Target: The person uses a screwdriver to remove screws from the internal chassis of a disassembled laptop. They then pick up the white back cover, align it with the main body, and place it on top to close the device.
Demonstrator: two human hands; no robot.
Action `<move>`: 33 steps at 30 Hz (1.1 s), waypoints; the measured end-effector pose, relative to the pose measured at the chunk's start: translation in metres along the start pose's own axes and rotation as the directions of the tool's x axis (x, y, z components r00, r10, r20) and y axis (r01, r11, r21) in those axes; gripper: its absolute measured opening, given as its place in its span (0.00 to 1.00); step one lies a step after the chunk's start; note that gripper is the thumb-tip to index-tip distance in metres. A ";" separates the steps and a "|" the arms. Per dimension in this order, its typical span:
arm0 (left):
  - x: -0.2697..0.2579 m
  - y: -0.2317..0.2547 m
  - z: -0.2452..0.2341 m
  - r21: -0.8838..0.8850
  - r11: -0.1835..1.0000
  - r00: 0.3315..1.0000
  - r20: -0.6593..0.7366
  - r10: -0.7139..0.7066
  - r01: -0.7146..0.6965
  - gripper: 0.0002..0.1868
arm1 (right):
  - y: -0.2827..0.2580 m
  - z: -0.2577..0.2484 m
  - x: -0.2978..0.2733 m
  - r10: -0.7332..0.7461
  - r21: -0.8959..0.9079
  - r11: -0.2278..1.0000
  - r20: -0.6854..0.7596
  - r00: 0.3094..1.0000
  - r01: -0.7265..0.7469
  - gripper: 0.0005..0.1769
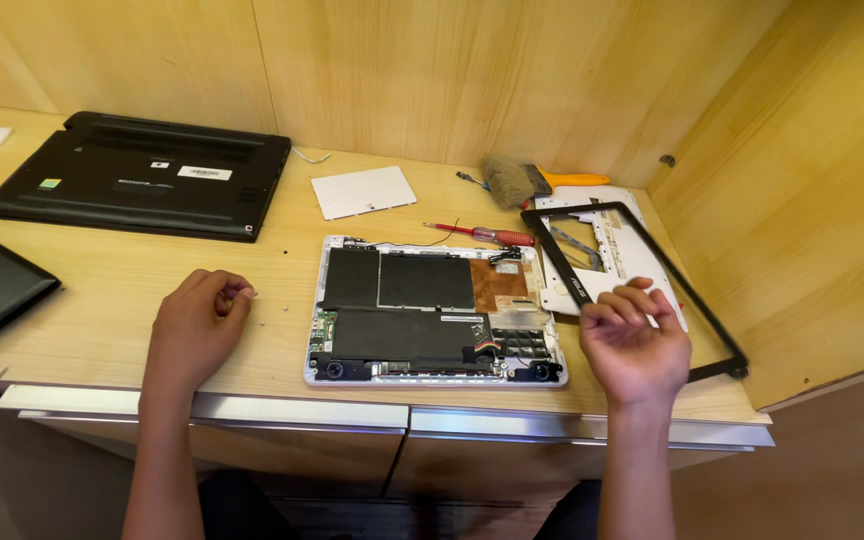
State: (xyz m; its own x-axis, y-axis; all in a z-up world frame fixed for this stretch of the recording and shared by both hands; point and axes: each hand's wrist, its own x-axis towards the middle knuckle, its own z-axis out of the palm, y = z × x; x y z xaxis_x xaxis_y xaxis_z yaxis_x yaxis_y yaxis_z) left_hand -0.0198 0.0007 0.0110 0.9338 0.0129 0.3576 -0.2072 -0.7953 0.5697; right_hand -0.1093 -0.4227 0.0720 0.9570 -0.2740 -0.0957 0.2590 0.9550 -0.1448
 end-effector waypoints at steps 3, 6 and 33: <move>-0.001 0.003 -0.004 0.011 1.000 1.000 0.012 0.002 -0.002 0.08 | -0.001 -0.018 -0.024 -0.227 -0.407 0.878 0.105 0.968 0.250 0.08; 0.000 0.013 -0.012 -0.059 0.993 0.991 0.096 -0.092 0.098 0.09 | 0.005 -0.036 -0.049 -0.463 -0.703 0.478 0.307 0.831 0.526 0.06; -0.010 0.004 0.000 0.053 0.998 1.000 0.002 0.014 -0.014 0.07 | 0.042 -0.065 -0.062 0.057 -0.376 -0.754 0.779 0.624 0.539 0.14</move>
State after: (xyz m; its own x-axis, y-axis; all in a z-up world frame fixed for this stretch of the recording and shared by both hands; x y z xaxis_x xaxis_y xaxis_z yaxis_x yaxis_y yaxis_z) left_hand -0.0301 -0.0027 0.0095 0.9313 0.0009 0.3642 -0.2042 -0.8266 0.5244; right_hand -0.1668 -0.3732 0.0082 0.7146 -0.0278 0.6990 0.2708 -0.9103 -0.3130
